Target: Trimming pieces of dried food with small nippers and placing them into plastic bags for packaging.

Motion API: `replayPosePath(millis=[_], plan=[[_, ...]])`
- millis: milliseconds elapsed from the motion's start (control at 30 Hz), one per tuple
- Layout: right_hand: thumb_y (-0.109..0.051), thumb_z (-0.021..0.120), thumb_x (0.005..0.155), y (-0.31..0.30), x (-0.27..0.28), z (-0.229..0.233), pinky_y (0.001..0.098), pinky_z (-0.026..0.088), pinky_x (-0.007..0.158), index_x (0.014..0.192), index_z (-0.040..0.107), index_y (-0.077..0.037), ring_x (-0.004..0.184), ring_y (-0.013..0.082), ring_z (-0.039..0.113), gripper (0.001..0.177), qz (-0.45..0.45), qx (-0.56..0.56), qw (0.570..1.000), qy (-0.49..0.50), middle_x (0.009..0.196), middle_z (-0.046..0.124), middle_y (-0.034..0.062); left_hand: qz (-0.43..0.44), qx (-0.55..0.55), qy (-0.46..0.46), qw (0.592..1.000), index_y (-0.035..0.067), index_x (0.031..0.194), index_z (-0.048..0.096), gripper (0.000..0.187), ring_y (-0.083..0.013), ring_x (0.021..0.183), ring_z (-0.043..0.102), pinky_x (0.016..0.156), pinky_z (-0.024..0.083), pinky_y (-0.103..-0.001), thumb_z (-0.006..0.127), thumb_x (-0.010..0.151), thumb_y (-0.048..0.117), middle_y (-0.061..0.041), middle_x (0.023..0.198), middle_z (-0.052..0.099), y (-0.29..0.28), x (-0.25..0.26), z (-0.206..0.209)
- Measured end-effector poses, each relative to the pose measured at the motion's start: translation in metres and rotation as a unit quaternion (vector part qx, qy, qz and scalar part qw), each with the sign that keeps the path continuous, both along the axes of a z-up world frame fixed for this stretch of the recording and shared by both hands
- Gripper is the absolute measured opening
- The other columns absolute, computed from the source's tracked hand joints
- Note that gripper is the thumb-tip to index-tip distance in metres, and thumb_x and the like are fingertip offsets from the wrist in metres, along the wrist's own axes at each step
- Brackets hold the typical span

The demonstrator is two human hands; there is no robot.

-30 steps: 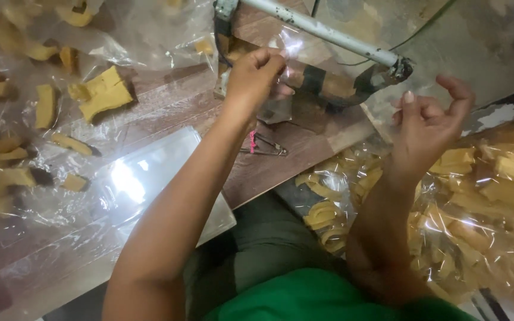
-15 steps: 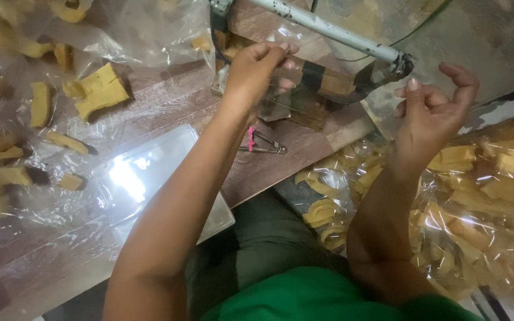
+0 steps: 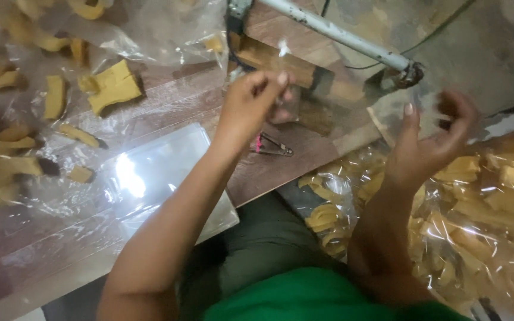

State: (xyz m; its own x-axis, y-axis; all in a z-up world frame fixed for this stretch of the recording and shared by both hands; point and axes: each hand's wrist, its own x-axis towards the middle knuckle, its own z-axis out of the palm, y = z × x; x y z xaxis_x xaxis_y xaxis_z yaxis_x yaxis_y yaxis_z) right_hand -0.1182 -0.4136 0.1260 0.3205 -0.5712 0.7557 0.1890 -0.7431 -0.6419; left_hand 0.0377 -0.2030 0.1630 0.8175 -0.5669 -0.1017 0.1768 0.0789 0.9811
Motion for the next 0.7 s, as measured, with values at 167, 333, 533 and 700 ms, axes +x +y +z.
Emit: replayPosePath(millis=[167, 333, 533, 700], plan=[[-0.006, 0.076, 0.096, 0.095, 0.027, -0.008, 0.0388, 0.036, 0.109, 0.130, 0.064, -0.004, 0.124, 0.0303, 0.056, 0.037, 0.012, -0.058, 0.998, 0.029, 0.124, 0.062, 0.0160, 0.037, 0.019, -0.230, 0.972, 0.011, 0.103, 0.077, 0.015, -0.0235, 0.078, 0.073, 0.067, 0.057, -0.036, 0.067, 0.096, 0.020, -0.012, 0.082, 0.075, 0.044, -0.053, -0.060], [-0.023, 0.066, 0.101, 0.099, 0.033, -0.058, 0.0406, 0.044, 0.093, 0.083, 0.070, -0.012, 0.093, 0.0278, 0.063, 0.021, 0.211, -0.203, 0.925, 0.240, 0.075, 0.066, 0.0061, -0.046, 0.081, -0.213, 0.973, 0.007, 0.095, 0.077, 0.011, -0.0238, 0.058, 0.068, 0.048, 0.052, -0.029, 0.067, 0.094, 0.012, -0.012, 0.072, 0.072, 0.100, -0.080, -0.069], [-0.043, 0.061, 0.101, 0.144, 0.050, -0.063, 0.0469, 0.038, 0.092, 0.090, 0.064, -0.017, 0.088, 0.0246, 0.064, 0.029, 0.344, -0.244, 0.877, 0.229, 0.087, 0.064, 0.0005, -0.051, 0.087, -0.033, 0.994, 0.005, 0.089, 0.077, 0.013, -0.0213, 0.062, 0.069, 0.059, 0.058, -0.035, 0.068, 0.093, 0.013, -0.013, 0.069, 0.074, 0.161, -0.089, -0.107], [-0.075, 0.049, 0.089, 0.198, 0.047, -0.055, 0.0417, 0.032, 0.107, 0.088, 0.061, -0.018, 0.101, 0.0197, 0.060, 0.058, 0.344, -0.272, 0.886, 0.148, 0.093, 0.060, -0.0008, 0.174, 0.081, -0.033, 0.981, 0.010, 0.075, 0.073, 0.016, -0.0148, 0.051, 0.053, 0.051, 0.042, -0.028, 0.084, 0.084, 0.018, -0.007, 0.053, 0.066, 0.185, -0.105, -0.132]])
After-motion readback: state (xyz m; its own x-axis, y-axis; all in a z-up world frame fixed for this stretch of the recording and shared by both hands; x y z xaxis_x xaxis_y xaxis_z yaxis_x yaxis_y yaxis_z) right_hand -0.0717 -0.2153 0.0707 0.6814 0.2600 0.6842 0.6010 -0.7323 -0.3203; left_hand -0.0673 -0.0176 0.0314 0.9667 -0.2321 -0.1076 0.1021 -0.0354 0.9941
